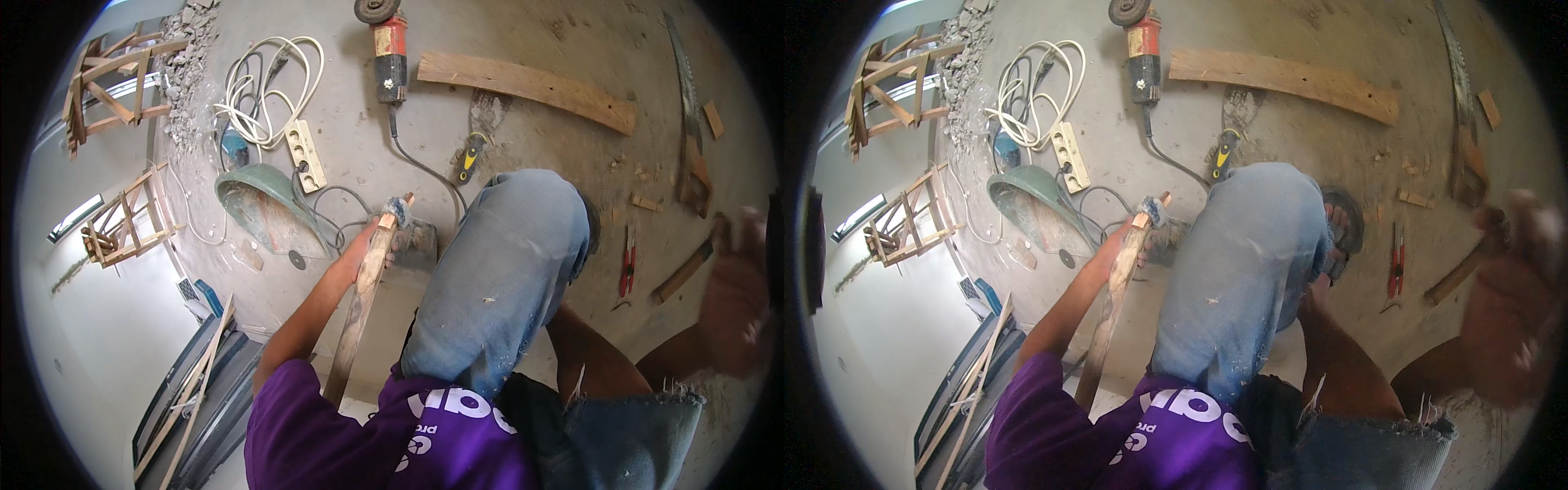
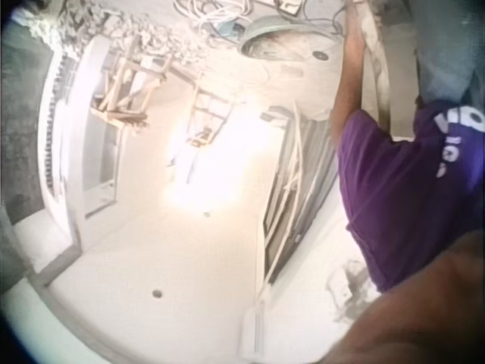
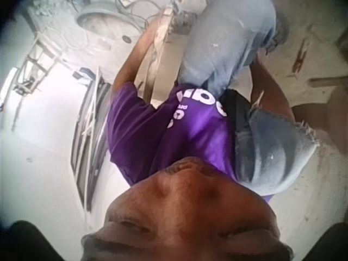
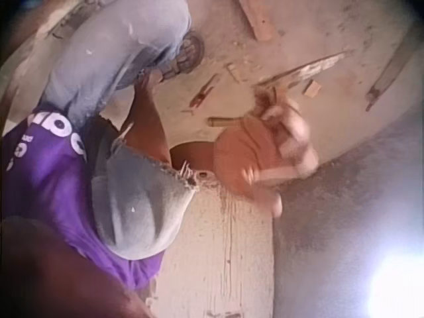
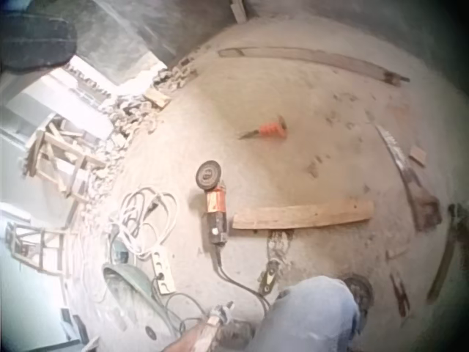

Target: The person repairs a hoe by attaching a new wooden handle. They use a hammer to drive the wooden wedge into the handle, a saw to cut the excess wood, and a utility knife to trim the wood. The person also uses a grinder to smooth the edges of the handle.

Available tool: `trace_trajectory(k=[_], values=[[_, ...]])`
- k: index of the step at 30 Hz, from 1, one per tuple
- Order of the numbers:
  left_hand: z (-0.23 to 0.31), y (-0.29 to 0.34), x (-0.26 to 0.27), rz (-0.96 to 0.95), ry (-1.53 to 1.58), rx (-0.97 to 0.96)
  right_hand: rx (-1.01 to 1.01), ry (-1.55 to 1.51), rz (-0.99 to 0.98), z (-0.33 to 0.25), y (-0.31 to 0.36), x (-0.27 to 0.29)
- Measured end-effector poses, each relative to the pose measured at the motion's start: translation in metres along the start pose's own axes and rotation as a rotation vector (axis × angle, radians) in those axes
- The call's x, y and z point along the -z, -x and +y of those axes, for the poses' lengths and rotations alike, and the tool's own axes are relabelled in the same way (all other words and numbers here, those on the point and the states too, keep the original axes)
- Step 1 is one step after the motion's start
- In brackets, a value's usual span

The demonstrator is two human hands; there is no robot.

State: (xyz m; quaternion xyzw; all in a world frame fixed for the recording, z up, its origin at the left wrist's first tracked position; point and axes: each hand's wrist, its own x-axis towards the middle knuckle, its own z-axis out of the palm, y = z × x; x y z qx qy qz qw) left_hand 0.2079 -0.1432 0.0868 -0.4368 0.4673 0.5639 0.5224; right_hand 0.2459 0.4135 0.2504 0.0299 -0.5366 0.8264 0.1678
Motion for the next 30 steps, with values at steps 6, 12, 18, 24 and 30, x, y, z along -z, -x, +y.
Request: trace_trajectory(k=[6, 12, 18, 24, 30], values=[[-0.005, 0.005, 0.002, 0.019, 0.014, -0.032, -0.520, -0.081, 0.406, 0.081, 0.096, 0.028], [0.001, 0.017, -0.010, 0.084, -0.182, -0.058, -0.642, -0.099, 0.453, 0.099, 0.120, 0.026], [0.010, 0.022, -0.016, 0.147, -0.311, -0.024, -0.638, -0.072, 0.410, 0.105, 0.115, 0.029], [0.004, 0.013, 0.010, 0.090, -0.169, -0.038, -0.683, -0.010, 0.418, 0.122, 0.120, 0.033], [0.008, 0.009, -0.001, 0.249, -0.319, -0.003, -0.813, 0.534, 0.410, 0.129, 0.139, 0.046]])
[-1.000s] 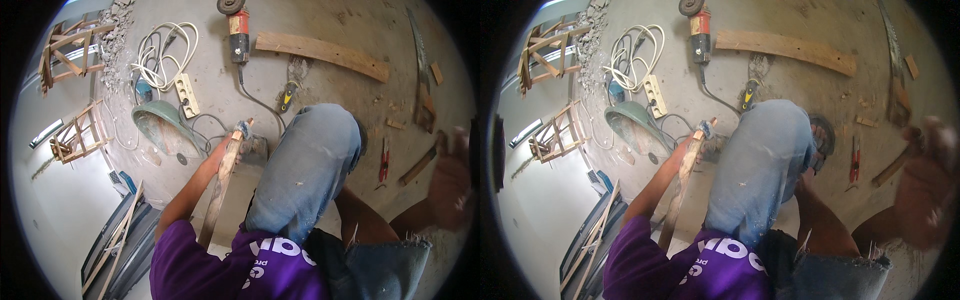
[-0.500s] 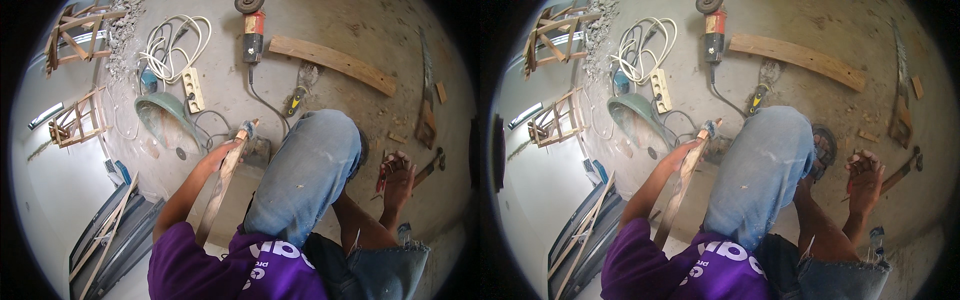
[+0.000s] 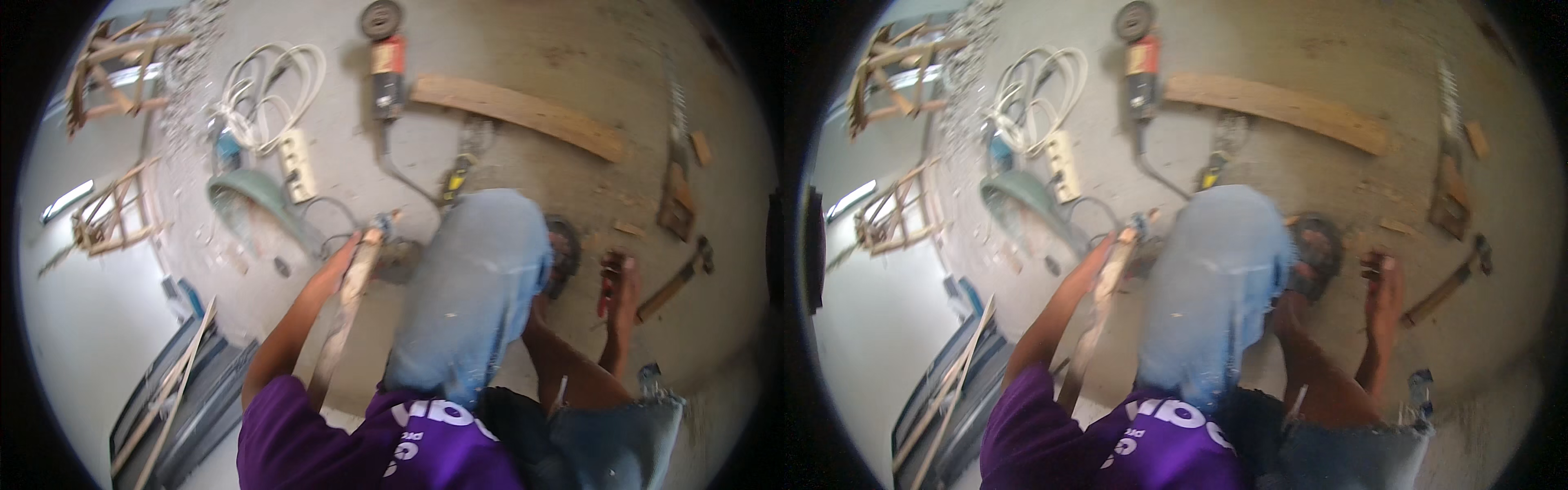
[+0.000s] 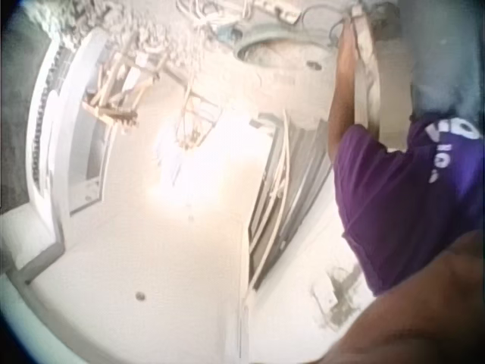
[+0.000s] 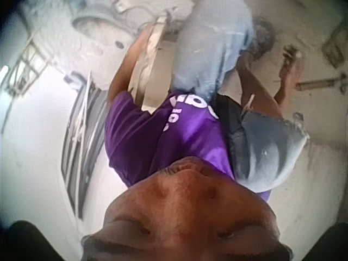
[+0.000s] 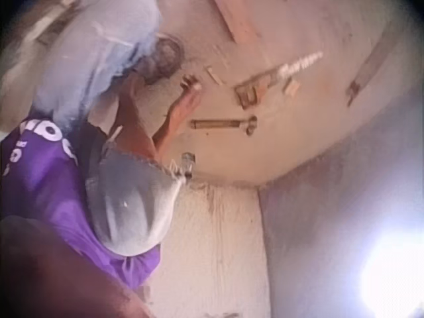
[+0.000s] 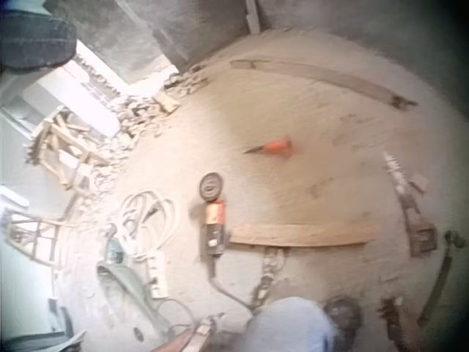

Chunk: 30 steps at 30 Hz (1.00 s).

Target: The person repairs a hoe by attaching a new wooden handle. They use a hammer to drive the wooden wedge into the handle, a saw to cut the excess wood, and a utility knife to trim the wood. The person also uses a grinder to smooth the edges of the handle.

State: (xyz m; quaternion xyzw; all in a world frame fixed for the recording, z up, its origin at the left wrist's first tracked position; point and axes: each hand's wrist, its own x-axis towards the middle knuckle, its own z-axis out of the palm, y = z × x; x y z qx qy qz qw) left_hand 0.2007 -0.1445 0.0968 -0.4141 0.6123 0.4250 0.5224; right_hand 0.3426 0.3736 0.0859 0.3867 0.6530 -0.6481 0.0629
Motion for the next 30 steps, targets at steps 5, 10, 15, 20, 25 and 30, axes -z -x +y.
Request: trace_trajectory(k=[5, 10, 15, 20, 25, 30], values=[[0.008, -0.006, -0.011, 0.571, -1.034, -0.300, 0.055, 0.393, 0.166, 0.042, -0.002, 0.034], [0.033, 0.007, -0.037, 0.215, -1.017, -0.269, 0.145, 0.691, 0.315, 0.080, 0.019, 0.054], [0.040, -0.003, -0.012, 0.290, -1.016, -0.392, 0.083, 0.723, 0.599, 0.104, 0.040, 0.100], [0.111, 0.044, -0.032, 0.159, -0.732, -0.380, 0.166, 0.712, 0.655, 0.113, 0.032, 0.139], [0.186, 0.057, -0.067, -0.076, -0.500, -0.454, 0.153, 0.704, 0.555, 0.095, -0.003, 0.142], [0.238, 0.038, -0.127, -0.245, -0.487, -0.601, 0.285, 0.753, 0.486, 0.066, -0.038, 0.122]])
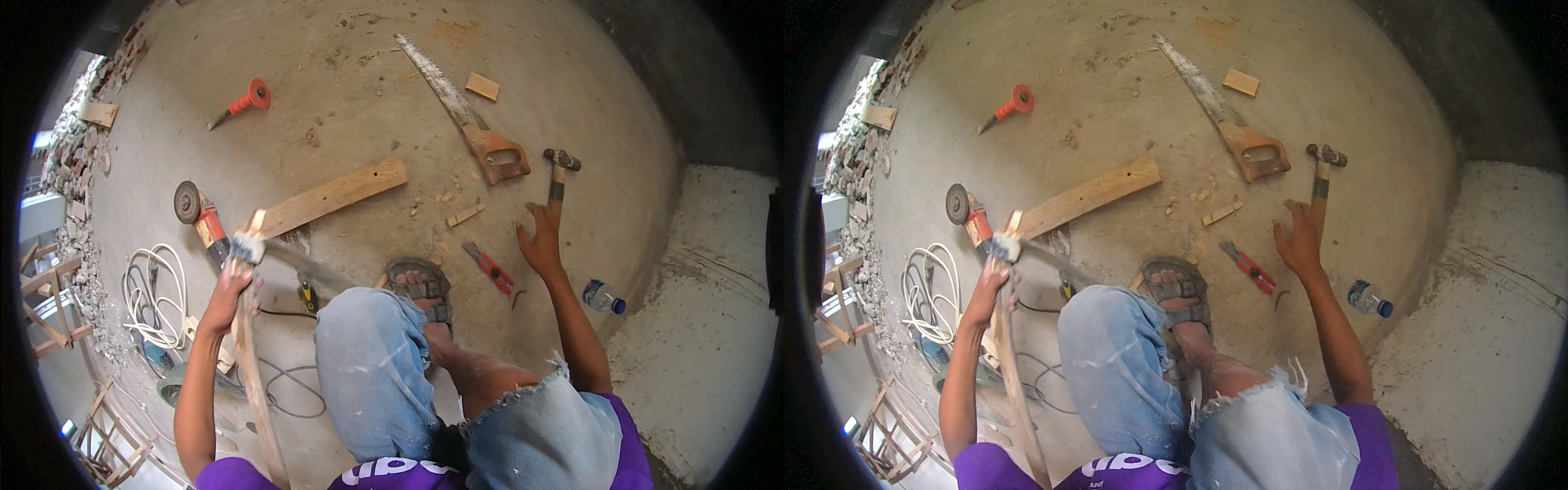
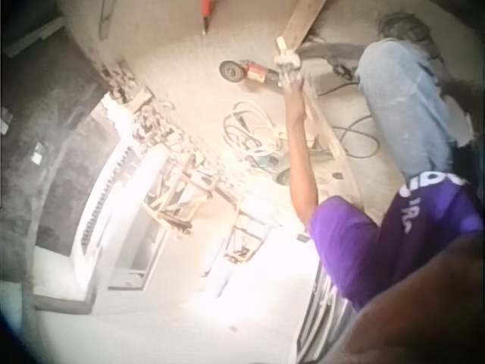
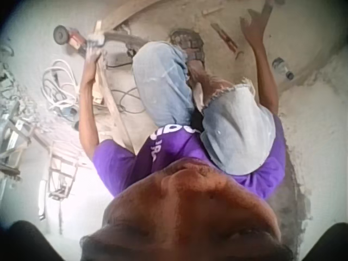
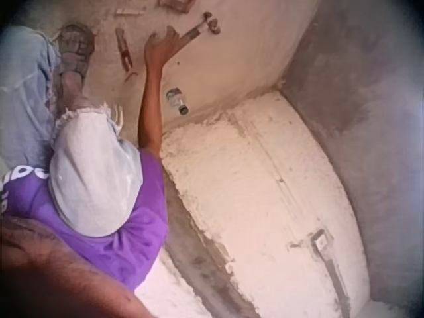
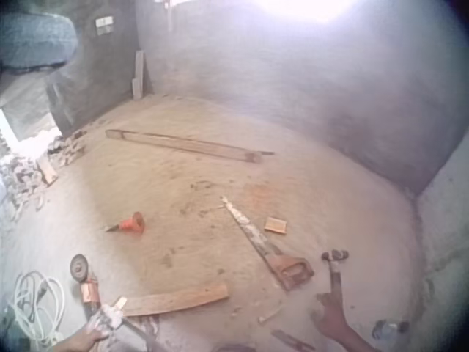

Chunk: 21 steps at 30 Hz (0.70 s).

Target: The person repairs a hoe by attaching a new wooden handle. They use a hammer to drive the wooden wedge into the handle, a saw to cut the excess wood, and a utility knife to trim the wood. The person also uses a grinder to smooth the edges of the handle.

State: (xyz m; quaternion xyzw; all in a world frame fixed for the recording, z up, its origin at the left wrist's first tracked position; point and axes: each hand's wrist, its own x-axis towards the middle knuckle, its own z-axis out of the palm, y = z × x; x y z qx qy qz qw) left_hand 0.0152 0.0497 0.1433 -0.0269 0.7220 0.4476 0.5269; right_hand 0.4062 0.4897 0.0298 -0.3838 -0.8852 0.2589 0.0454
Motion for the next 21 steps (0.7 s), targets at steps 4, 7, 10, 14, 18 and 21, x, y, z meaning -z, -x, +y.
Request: trace_trajectory(k=[4, 7, 10, 14, 18, 21], values=[[0.017, -0.061, -0.027, -0.187, 0.034, -0.089, 0.274, 0.295, 0.110, -0.036, -0.054, -0.021], [0.037, -0.083, -0.047, -0.347, 0.045, -0.162, 0.371, 0.500, 0.034, -0.021, -0.090, -0.025], [0.040, -0.090, -0.040, -0.392, 0.042, -0.147, 0.380, 0.472, -0.167, -0.025, -0.106, -0.023], [0.037, -0.099, -0.036, -0.381, -0.023, -0.176, 0.289, 0.214, -0.114, -0.033, -0.091, -0.005], [0.030, -0.099, -0.027, -0.205, -0.328, -0.435, 0.094, -0.071, 0.018, -0.079, -0.029, 0.028], [0.032, -0.095, -0.031, -0.089, -0.571, -0.596, 0.239, -0.297, 0.103, -0.116, 0.029, 0.059]])
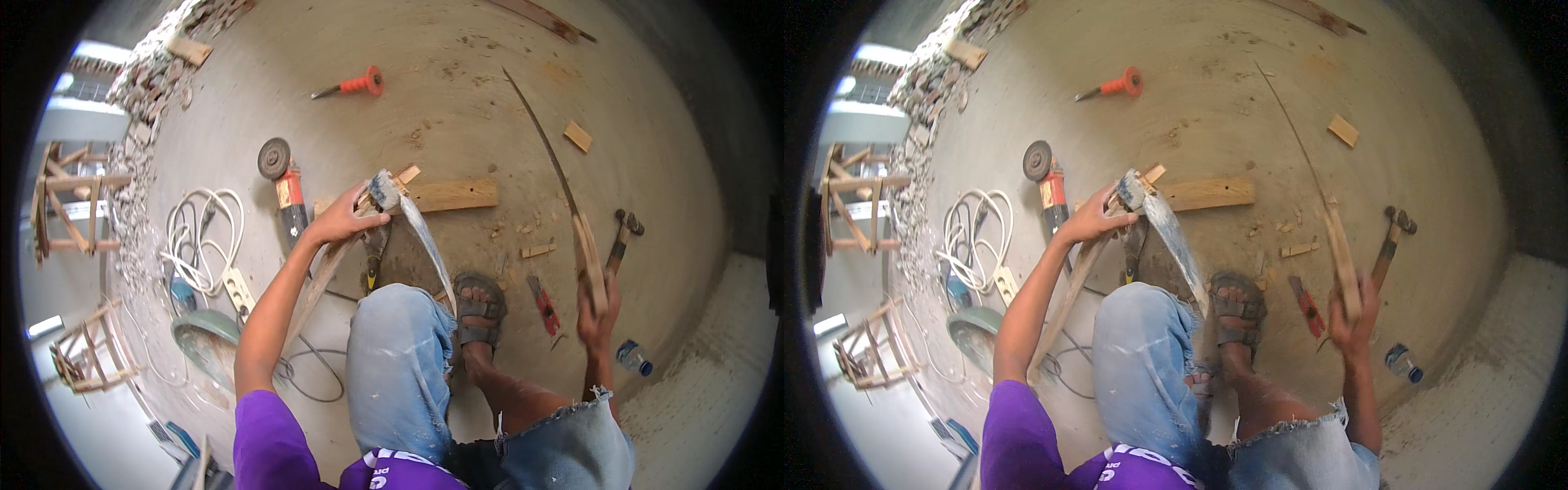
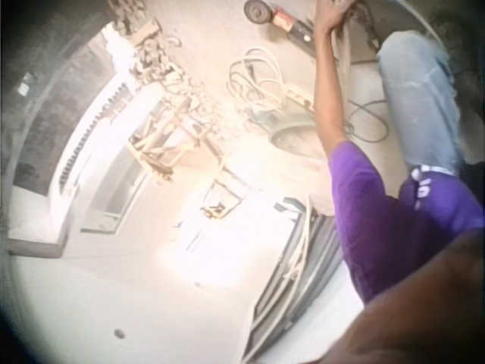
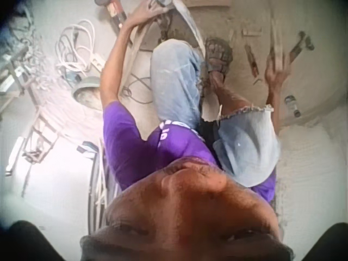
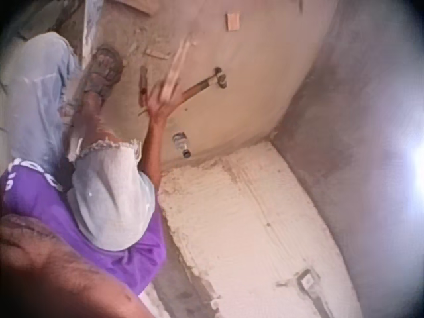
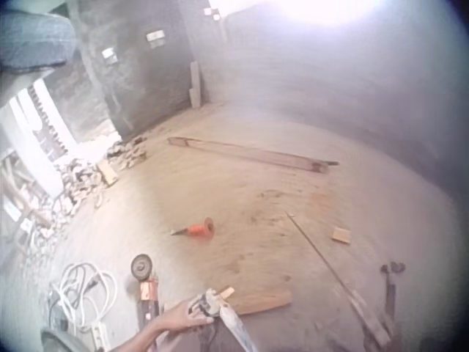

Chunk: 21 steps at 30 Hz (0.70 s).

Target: The person repairs a hoe by attaching a new wooden handle. They use a hammer to drive the wooden wedge into the handle, a saw to cut the excess wood, and a utility knife to trim the wood. The person also uses a grinder to smooth the edges of the handle.

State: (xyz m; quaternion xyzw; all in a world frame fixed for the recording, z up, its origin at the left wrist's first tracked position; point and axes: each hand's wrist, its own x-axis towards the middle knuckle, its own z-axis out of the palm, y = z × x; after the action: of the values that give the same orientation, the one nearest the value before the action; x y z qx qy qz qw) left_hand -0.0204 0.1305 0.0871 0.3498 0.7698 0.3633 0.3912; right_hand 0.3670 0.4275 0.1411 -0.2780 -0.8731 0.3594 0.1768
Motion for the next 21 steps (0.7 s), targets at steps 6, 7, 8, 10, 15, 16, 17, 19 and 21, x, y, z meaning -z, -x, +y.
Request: trace_trajectory(k=[6, 7, 8, 10, 15, 16, 17, 19, 21], values=[[0.023, -0.007, -0.021, 0.275, -0.436, 0.207, 0.163, -0.241, -0.132, -0.048, 0.021, -0.036], [0.027, -0.010, -0.026, 0.307, -0.434, 0.226, 0.076, -0.342, -0.178, -0.067, 0.016, -0.044], [0.029, -0.010, -0.028, 0.339, -0.434, 0.246, -0.015, -0.442, -0.223, -0.080, 0.011, -0.051], [0.024, -0.008, -0.035, 0.430, -0.445, 0.181, 0.080, -0.374, -0.255, -0.088, 0.002, -0.058], [0.029, -0.008, -0.036, 0.438, -0.438, 0.212, 0.120, -0.372, -0.279, -0.105, -0.004, -0.072], [0.027, -0.008, -0.035, 0.432, -0.439, 0.217, 0.147, -0.363, -0.307, -0.108, -0.006, -0.073], [0.026, -0.007, -0.034, 0.425, -0.439, 0.221, 0.174, -0.354, -0.334, -0.113, -0.009, -0.073], [0.028, -0.009, -0.038, 0.437, -0.422, 0.221, 0.210, -0.335, -0.362, -0.114, -0.009, -0.073], [0.028, -0.010, -0.038, 0.444, -0.411, 0.227, 0.227, -0.331, -0.370, -0.110, -0.008, -0.075]])
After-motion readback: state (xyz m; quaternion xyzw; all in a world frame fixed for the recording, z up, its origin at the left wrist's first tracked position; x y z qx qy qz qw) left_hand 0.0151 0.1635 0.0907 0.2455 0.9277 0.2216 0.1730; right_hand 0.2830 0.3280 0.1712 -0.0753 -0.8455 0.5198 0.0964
